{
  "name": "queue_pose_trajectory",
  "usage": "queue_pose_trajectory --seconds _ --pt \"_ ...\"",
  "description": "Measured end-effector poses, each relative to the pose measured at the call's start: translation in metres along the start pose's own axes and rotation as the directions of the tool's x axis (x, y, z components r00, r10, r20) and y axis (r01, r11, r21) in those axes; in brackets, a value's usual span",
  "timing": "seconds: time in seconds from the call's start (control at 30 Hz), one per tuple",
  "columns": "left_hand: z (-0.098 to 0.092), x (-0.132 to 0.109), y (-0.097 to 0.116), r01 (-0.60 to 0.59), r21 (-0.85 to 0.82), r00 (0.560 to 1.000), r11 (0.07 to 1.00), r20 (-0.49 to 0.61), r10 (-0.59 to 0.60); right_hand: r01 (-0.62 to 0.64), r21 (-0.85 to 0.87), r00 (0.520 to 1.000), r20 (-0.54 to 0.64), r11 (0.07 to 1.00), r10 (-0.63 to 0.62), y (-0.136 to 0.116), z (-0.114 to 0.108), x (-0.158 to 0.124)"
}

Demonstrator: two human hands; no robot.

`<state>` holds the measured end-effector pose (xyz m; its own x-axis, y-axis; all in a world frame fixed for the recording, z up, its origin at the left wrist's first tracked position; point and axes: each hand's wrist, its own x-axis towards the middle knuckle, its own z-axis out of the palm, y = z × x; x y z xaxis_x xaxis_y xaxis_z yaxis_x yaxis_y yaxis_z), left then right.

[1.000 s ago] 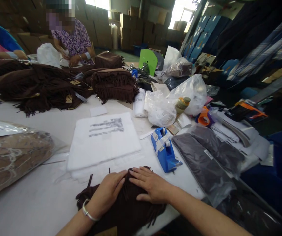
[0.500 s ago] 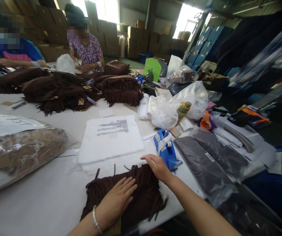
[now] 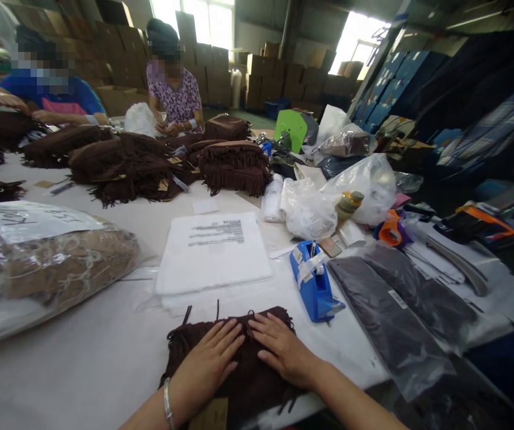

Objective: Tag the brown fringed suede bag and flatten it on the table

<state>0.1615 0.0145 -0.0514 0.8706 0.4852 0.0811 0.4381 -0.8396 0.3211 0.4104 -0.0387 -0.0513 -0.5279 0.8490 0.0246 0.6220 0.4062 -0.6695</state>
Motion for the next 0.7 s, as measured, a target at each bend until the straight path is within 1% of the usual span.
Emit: queue_pose_trajectory --seconds 0.03,0.07,0.13,0.17,0.2,0.23,0.3,0.33,0.4,0.47,0.5,0.57,0.6,0.63,0.7 --pt "0.000 -0.001 0.001 -0.008 0.004 1.000 1.000 0.006 0.008 -0.003 0.041 1.000 -0.031 0.999 0.005 0.001 -0.002 0.001" --pt "-0.001 0.000 0.002 -0.008 0.004 1.000 1.000 0.013 0.008 -0.015 0.087 0.995 -0.094 0.996 0.023 0.003 -0.004 0.005" --pt "-0.004 0.001 0.005 0.004 0.004 0.999 1.000 0.039 -0.005 -0.047 0.170 0.965 -0.246 0.984 0.089 0.008 -0.010 0.019" --pt "-0.005 0.002 0.007 0.012 0.009 0.998 1.000 0.057 -0.013 -0.066 0.200 0.945 -0.303 0.978 0.125 0.009 -0.012 0.028" --pt "-0.006 0.003 0.009 0.023 0.018 0.997 1.000 0.075 -0.024 -0.083 0.221 0.933 -0.324 0.972 0.154 0.010 -0.014 0.036" --pt "-0.008 0.003 0.012 0.032 0.028 0.995 0.999 0.093 -0.035 -0.092 0.227 0.939 -0.304 0.970 0.160 0.010 -0.014 0.043" --pt "-0.011 0.002 0.019 0.044 0.026 0.991 0.999 0.126 -0.047 -0.074 0.180 0.977 -0.182 0.981 0.107 0.007 -0.010 0.049" --pt "-0.015 0.002 0.021 0.050 0.003 0.989 0.999 0.136 -0.050 -0.055 0.130 0.992 -0.108 0.990 0.069 0.004 -0.006 0.048" --pt "-0.025 0.003 0.021 0.088 -0.090 0.987 0.992 0.139 -0.075 -0.014 0.022 1.000 0.007 1.000 0.014 -0.002 0.001 0.040" --pt "-0.040 0.009 0.008 0.179 -0.168 0.981 0.969 0.108 -0.162 -0.002 -0.043 0.999 0.048 0.999 0.004 -0.007 0.008 0.027" --pt "-0.046 0.014 -0.004 0.234 -0.159 0.971 0.959 0.088 -0.222 0.004 -0.058 0.999 0.054 0.998 -0.001 -0.007 0.010 0.021" --pt "-0.055 0.030 -0.036 0.325 -0.043 0.945 0.945 0.053 -0.323 0.028 -0.087 0.998 0.058 0.996 -0.023 -0.002 0.016 0.014" --pt "-0.055 0.038 -0.052 0.350 0.035 0.935 0.936 0.044 -0.351 0.051 -0.102 0.997 0.059 0.993 -0.045 0.001 0.020 0.012" --pt "-0.054 0.046 -0.066 0.360 0.105 0.929 0.927 0.048 -0.366 0.098 -0.110 0.994 0.062 0.989 -0.091 0.006 0.024 0.012" --pt "-0.046 0.057 -0.085 0.358 0.192 0.923 0.914 0.077 -0.378 0.151 -0.091 0.988 -0.003 0.984 -0.152 0.012 0.036 0.016"
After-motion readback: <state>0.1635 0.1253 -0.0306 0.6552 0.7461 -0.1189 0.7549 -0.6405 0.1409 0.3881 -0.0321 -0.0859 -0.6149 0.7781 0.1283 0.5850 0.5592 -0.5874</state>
